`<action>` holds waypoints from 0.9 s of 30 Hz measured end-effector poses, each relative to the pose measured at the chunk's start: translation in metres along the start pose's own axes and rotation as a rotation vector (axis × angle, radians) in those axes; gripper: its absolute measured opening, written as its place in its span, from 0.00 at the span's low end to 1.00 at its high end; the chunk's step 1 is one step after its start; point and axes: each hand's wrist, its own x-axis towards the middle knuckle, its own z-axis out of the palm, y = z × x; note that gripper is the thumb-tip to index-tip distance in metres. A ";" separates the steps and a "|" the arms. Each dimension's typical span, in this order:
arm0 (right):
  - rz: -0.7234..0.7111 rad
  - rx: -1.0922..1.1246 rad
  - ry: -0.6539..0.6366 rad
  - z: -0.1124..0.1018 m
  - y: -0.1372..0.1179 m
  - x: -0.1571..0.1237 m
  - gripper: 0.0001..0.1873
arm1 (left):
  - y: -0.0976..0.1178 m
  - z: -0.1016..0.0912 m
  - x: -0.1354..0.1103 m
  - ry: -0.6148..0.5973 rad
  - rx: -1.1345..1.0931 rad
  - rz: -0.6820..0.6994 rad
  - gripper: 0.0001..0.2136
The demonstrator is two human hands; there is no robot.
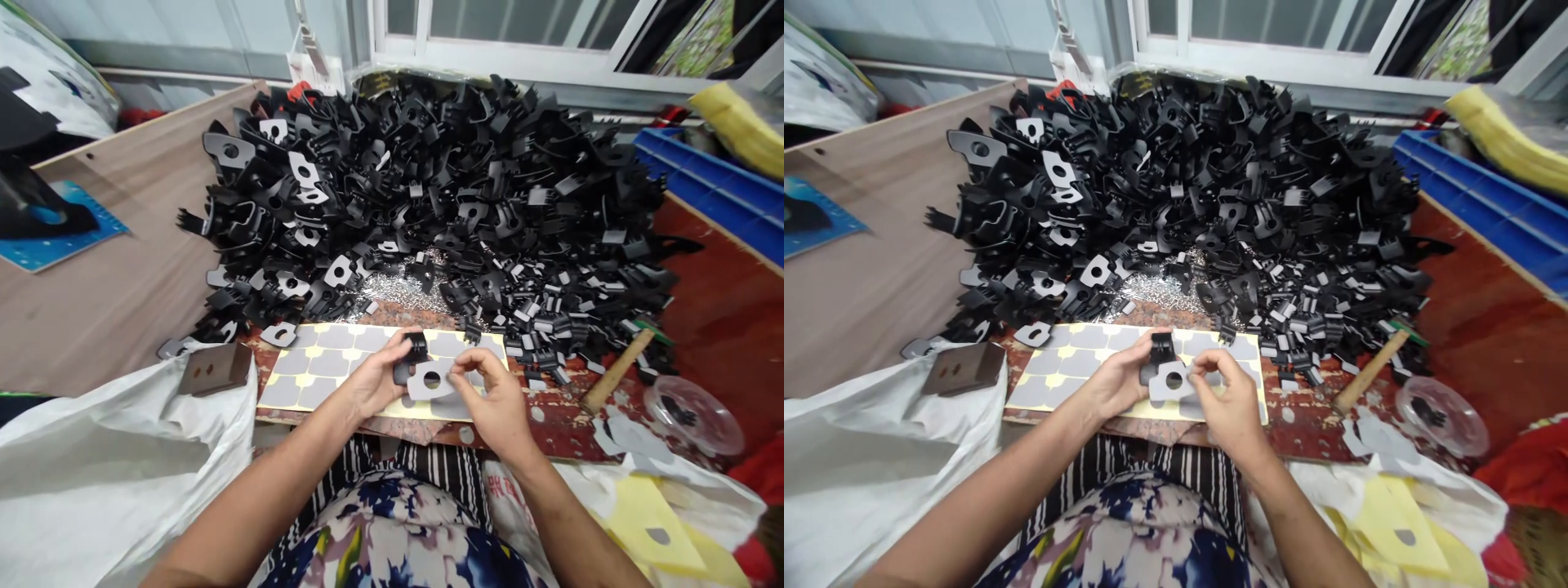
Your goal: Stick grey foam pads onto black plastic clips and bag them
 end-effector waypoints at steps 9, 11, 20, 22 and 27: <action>0.043 0.095 -0.035 0.023 0.031 0.005 0.06 | -0.008 0.000 -0.013 -0.031 -0.135 0.018 0.19; 0.048 0.105 -0.037 0.025 0.032 0.005 0.06 | -0.008 -0.001 -0.013 -0.034 -0.145 0.012 0.19; 0.058 0.097 -0.030 0.029 0.034 0.005 0.05 | -0.008 0.002 -0.013 -0.024 -0.173 0.008 0.18; 0.055 0.083 -0.028 0.030 0.034 0.004 0.05 | -0.008 0.002 -0.013 -0.012 -0.165 0.002 0.19; 0.033 0.023 -0.033 0.031 0.030 0.002 0.04 | -0.011 -0.004 -0.014 -0.038 -0.167 0.017 0.19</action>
